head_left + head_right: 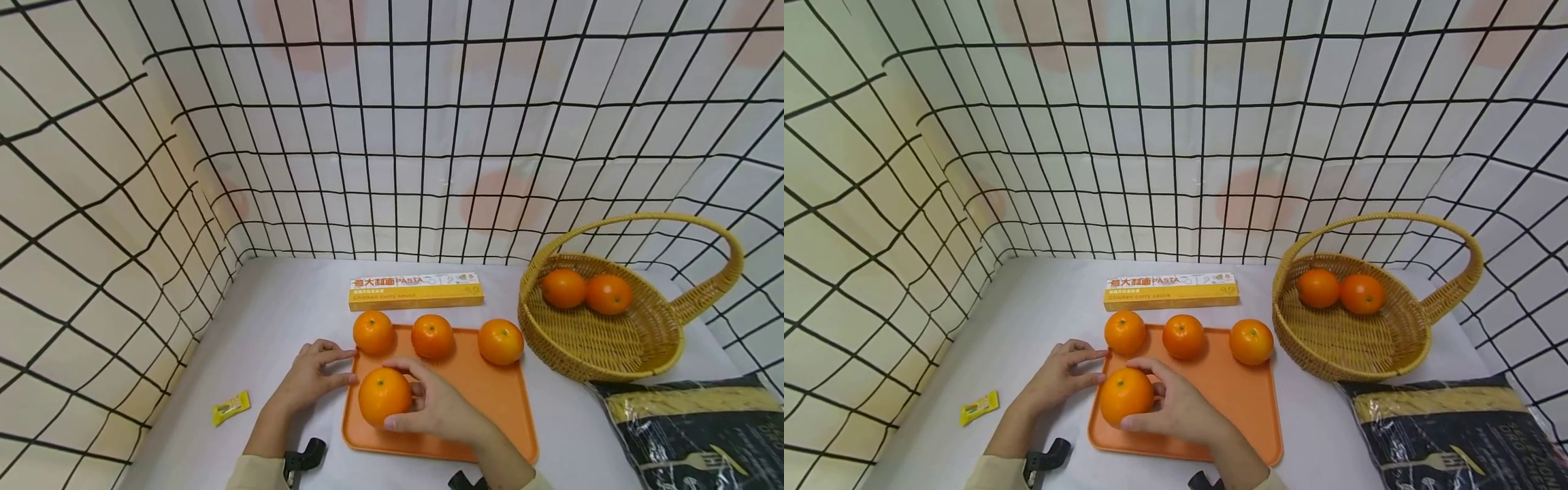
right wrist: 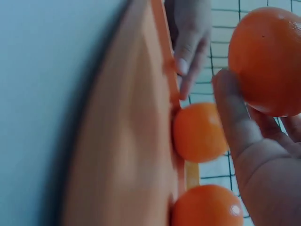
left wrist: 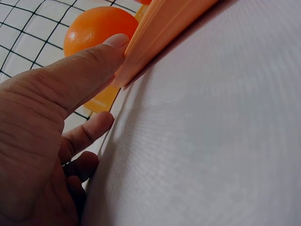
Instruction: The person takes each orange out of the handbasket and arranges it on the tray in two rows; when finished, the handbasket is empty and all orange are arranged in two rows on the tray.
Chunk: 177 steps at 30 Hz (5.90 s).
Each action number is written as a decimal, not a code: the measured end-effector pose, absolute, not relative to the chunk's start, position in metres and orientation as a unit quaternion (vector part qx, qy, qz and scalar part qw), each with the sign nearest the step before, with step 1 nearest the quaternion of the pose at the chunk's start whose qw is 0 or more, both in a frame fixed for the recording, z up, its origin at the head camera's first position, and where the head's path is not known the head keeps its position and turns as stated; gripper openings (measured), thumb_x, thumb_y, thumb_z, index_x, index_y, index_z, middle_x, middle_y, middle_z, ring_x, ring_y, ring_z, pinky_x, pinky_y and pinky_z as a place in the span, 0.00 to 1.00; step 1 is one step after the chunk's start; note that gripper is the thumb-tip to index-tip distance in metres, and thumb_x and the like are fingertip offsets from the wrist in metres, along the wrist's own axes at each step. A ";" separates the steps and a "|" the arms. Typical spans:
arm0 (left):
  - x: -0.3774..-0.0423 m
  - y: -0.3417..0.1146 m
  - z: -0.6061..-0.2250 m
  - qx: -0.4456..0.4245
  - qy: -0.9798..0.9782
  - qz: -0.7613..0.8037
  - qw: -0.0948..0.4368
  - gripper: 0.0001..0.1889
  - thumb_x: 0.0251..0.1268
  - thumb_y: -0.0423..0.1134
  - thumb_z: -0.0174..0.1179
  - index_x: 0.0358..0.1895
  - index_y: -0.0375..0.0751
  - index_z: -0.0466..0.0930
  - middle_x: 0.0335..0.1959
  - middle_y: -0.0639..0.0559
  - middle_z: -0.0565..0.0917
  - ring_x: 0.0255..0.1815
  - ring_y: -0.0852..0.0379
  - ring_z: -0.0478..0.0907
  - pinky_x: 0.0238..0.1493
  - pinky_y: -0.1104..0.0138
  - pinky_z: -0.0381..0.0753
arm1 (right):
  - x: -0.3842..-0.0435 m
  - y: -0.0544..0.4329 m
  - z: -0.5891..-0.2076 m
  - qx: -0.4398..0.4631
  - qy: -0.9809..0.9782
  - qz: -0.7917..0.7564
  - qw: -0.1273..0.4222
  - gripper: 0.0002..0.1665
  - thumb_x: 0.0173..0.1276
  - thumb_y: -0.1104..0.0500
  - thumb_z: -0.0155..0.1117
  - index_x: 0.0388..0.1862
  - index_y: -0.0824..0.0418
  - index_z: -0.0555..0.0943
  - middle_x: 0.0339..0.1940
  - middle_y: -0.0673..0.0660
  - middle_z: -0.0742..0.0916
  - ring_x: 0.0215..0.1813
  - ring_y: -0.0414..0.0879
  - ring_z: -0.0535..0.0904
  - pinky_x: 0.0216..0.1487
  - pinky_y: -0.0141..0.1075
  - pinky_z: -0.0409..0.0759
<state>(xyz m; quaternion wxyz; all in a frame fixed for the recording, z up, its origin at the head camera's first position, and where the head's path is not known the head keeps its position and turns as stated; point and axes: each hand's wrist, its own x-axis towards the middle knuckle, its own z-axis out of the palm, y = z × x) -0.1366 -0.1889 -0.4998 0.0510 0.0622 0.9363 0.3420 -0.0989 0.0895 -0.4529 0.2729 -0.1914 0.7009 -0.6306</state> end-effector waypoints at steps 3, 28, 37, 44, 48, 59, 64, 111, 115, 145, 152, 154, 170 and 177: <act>-0.137 -0.189 -0.500 0.061 0.937 0.340 0.053 0.23 0.53 0.59 0.75 0.56 0.69 0.87 0.52 0.59 0.79 0.53 0.56 0.68 0.53 0.58 0.73 | -0.096 0.085 -0.457 -0.203 0.720 -0.603 0.276 0.44 0.60 0.50 0.80 0.73 0.47 0.69 0.67 0.50 0.79 0.63 0.49 0.77 0.63 0.32 0.78; -0.138 -0.190 -0.502 0.062 0.938 0.338 0.056 0.23 0.54 0.60 0.74 0.56 0.70 0.87 0.52 0.58 0.79 0.53 0.56 0.68 0.52 0.59 0.73 | -0.083 0.061 -0.479 -0.205 0.768 -0.549 0.259 0.45 0.57 0.50 0.82 0.72 0.46 0.71 0.66 0.46 0.77 0.64 0.42 0.76 0.66 0.38 0.78; -0.137 -0.188 -0.501 0.051 0.936 0.343 0.063 0.22 0.54 0.59 0.75 0.55 0.70 0.87 0.52 0.58 0.79 0.54 0.55 0.68 0.54 0.57 0.74 | -0.084 0.063 -0.478 -0.211 0.765 -0.538 0.284 0.45 0.61 0.51 0.78 0.75 0.46 0.68 0.71 0.47 0.76 0.67 0.41 0.77 0.67 0.38 0.77; -0.136 -0.188 -0.501 0.051 0.936 0.344 0.061 0.22 0.55 0.58 0.75 0.55 0.69 0.87 0.52 0.58 0.79 0.55 0.55 0.69 0.56 0.54 0.75 | -0.084 0.063 -0.481 -0.223 0.756 -0.548 0.279 0.44 0.62 0.51 0.78 0.74 0.43 0.68 0.68 0.46 0.78 0.63 0.39 0.78 0.63 0.33 0.79; -0.137 -0.189 -0.501 0.052 0.935 0.345 0.059 0.22 0.54 0.59 0.75 0.55 0.69 0.87 0.52 0.58 0.79 0.55 0.55 0.68 0.55 0.56 0.74 | -0.084 0.063 -0.481 -0.216 0.758 -0.549 0.278 0.44 0.61 0.52 0.79 0.74 0.42 0.69 0.67 0.45 0.78 0.63 0.39 0.78 0.63 0.33 0.79; -0.136 -0.187 -0.501 0.044 0.934 0.348 0.063 0.22 0.54 0.58 0.75 0.55 0.69 0.87 0.52 0.57 0.79 0.55 0.54 0.68 0.57 0.55 0.74 | -0.085 0.062 -0.481 -0.205 0.745 -0.567 0.285 0.45 0.59 0.53 0.81 0.73 0.44 0.69 0.65 0.45 0.79 0.61 0.40 0.79 0.63 0.35 0.80; -0.137 -0.186 -0.501 0.045 0.935 0.346 0.066 0.23 0.54 0.59 0.74 0.56 0.69 0.87 0.53 0.58 0.79 0.56 0.55 0.68 0.58 0.54 0.75 | -0.087 0.070 -0.475 -0.188 0.764 -0.548 0.284 0.47 0.60 0.48 0.80 0.75 0.45 0.68 0.70 0.48 0.77 0.64 0.43 0.79 0.64 0.39 0.80; -0.138 -0.189 -0.503 0.046 0.936 0.344 0.066 0.24 0.53 0.61 0.75 0.55 0.70 0.87 0.53 0.58 0.78 0.56 0.55 0.68 0.56 0.58 0.74 | -0.122 0.236 -0.384 -0.110 0.934 -0.340 0.000 0.40 0.66 0.52 0.75 0.73 0.58 0.70 0.67 0.64 0.77 0.65 0.62 0.76 0.63 0.59 0.78; -0.138 -0.189 -0.502 0.048 0.936 0.343 0.064 0.23 0.53 0.61 0.74 0.55 0.70 0.87 0.53 0.58 0.78 0.56 0.55 0.67 0.56 0.57 0.74 | -0.128 0.254 -0.381 -0.102 0.939 -0.329 -0.004 0.40 0.67 0.47 0.74 0.73 0.57 0.71 0.68 0.65 0.75 0.65 0.63 0.76 0.61 0.61 0.78; -0.138 -0.189 -0.503 0.068 0.937 0.339 0.043 0.23 0.53 0.57 0.77 0.55 0.66 0.88 0.51 0.59 0.79 0.53 0.56 0.68 0.52 0.61 0.71 | -0.202 0.349 -0.395 -0.094 0.973 -0.212 0.013 0.54 0.63 0.41 0.76 0.77 0.67 0.62 0.74 0.80 0.62 0.65 0.76 0.68 0.58 0.73 0.68; -0.138 -0.190 -0.504 0.068 0.937 0.339 0.039 0.22 0.53 0.57 0.76 0.54 0.67 0.88 0.50 0.59 0.78 0.53 0.56 0.68 0.50 0.61 0.71 | -0.219 0.356 -0.401 -0.117 0.973 -0.201 0.004 0.52 0.59 0.47 0.80 0.73 0.70 0.65 0.76 0.81 0.59 0.74 0.81 0.54 0.64 0.77 0.57; -0.138 -0.190 -0.504 0.067 0.937 0.341 0.040 0.22 0.53 0.57 0.76 0.54 0.68 0.88 0.50 0.59 0.78 0.53 0.57 0.68 0.50 0.61 0.71 | -0.222 0.358 -0.403 -0.119 0.971 -0.209 0.007 0.52 0.58 0.48 0.80 0.73 0.70 0.66 0.78 0.80 0.57 0.76 0.81 0.51 0.64 0.78 0.56; -0.138 -0.190 -0.504 0.058 0.934 0.351 0.044 0.22 0.52 0.58 0.76 0.54 0.69 0.88 0.49 0.60 0.78 0.53 0.57 0.68 0.52 0.60 0.72 | -0.238 0.365 -0.415 -0.144 0.968 -0.200 0.044 0.55 0.58 0.49 0.81 0.75 0.70 0.63 0.79 0.79 0.55 0.74 0.82 0.53 0.65 0.76 0.57; -0.139 -0.190 -0.505 0.057 0.933 0.352 0.044 0.22 0.52 0.58 0.76 0.54 0.68 0.88 0.49 0.60 0.78 0.53 0.57 0.68 0.53 0.60 0.72 | -0.237 0.366 -0.408 -0.147 0.969 -0.188 0.065 0.58 0.57 0.47 0.81 0.77 0.68 0.61 0.77 0.80 0.58 0.73 0.82 0.56 0.64 0.77 0.60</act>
